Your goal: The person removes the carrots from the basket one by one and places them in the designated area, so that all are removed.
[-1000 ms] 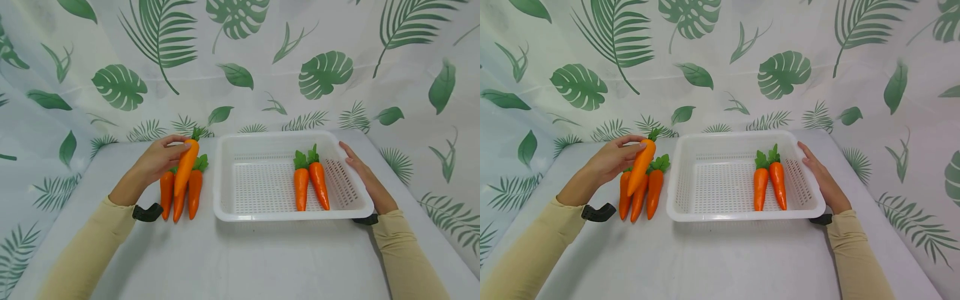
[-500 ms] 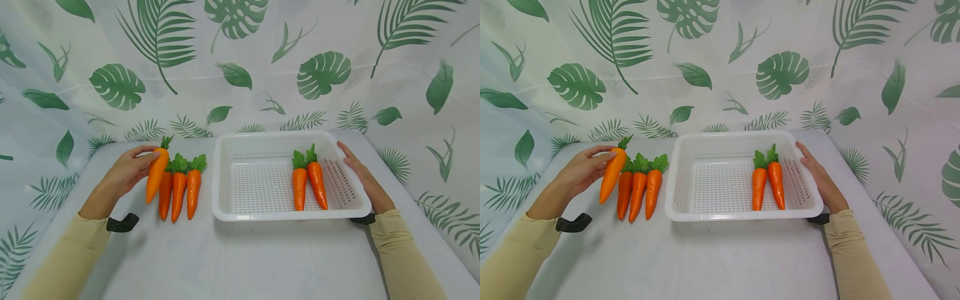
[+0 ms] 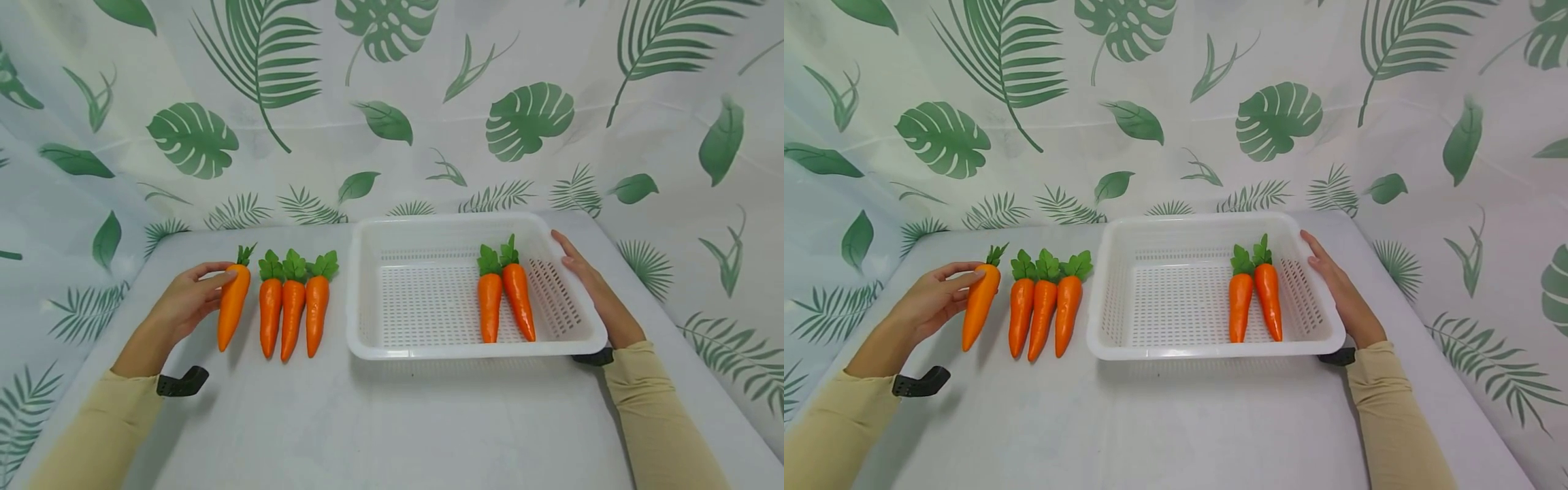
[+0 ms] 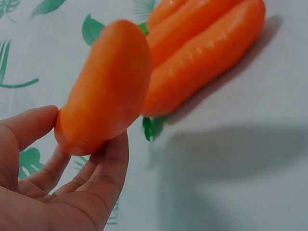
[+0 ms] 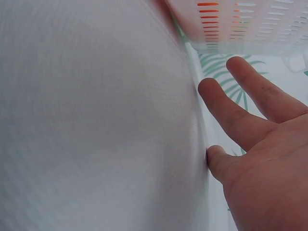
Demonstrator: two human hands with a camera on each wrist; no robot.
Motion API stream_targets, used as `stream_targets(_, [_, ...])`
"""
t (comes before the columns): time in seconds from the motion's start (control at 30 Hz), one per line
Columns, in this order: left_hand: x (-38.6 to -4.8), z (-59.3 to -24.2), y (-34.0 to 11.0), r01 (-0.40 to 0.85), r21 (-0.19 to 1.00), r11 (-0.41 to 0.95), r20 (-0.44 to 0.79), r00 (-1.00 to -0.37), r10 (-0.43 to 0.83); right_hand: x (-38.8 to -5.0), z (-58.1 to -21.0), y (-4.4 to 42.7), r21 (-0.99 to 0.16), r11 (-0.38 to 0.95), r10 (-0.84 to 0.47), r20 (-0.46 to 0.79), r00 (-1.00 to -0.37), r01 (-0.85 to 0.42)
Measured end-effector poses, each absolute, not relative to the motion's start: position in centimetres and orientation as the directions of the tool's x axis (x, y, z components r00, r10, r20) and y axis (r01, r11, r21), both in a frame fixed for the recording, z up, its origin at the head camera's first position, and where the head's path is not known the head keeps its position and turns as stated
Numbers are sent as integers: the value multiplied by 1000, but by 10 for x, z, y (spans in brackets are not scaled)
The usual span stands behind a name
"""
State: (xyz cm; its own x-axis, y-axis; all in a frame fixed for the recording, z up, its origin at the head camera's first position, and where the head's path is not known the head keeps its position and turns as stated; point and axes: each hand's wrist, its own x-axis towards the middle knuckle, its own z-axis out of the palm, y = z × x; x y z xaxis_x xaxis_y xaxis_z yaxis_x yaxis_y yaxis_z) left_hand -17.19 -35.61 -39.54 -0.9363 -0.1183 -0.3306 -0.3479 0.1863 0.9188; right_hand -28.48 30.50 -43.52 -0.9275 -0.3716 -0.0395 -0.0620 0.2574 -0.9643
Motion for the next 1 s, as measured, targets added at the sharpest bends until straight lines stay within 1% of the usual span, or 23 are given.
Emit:
stream_targets(0.2, [-172,-411,-360,-360,902,241,-337,-932,-132,-286,-435,305,-963,268,-365,-73,-928,-29])
stream_targets(0.4, [-172,-421,-360,-359,863,356,-326,-933,-150,-286,-433,304,-962,273,-361,-105,-926,2])
stream_targets(0.53, [-173,-424,-358,-363,832,419,-327,-932,-159,-286,-434,303,-961,278,-354,-99,-930,-3])
stream_targets(0.73, [-177,-426,-355,-363,823,437,-325,-932,-162,-285,-435,304,-974,224,-373,-76,-925,-10])
stream_targets(1.0, [-182,-428,-348,-341,839,423,-302,-940,-160,-283,-435,304,-969,246,-370,-67,-927,-28])
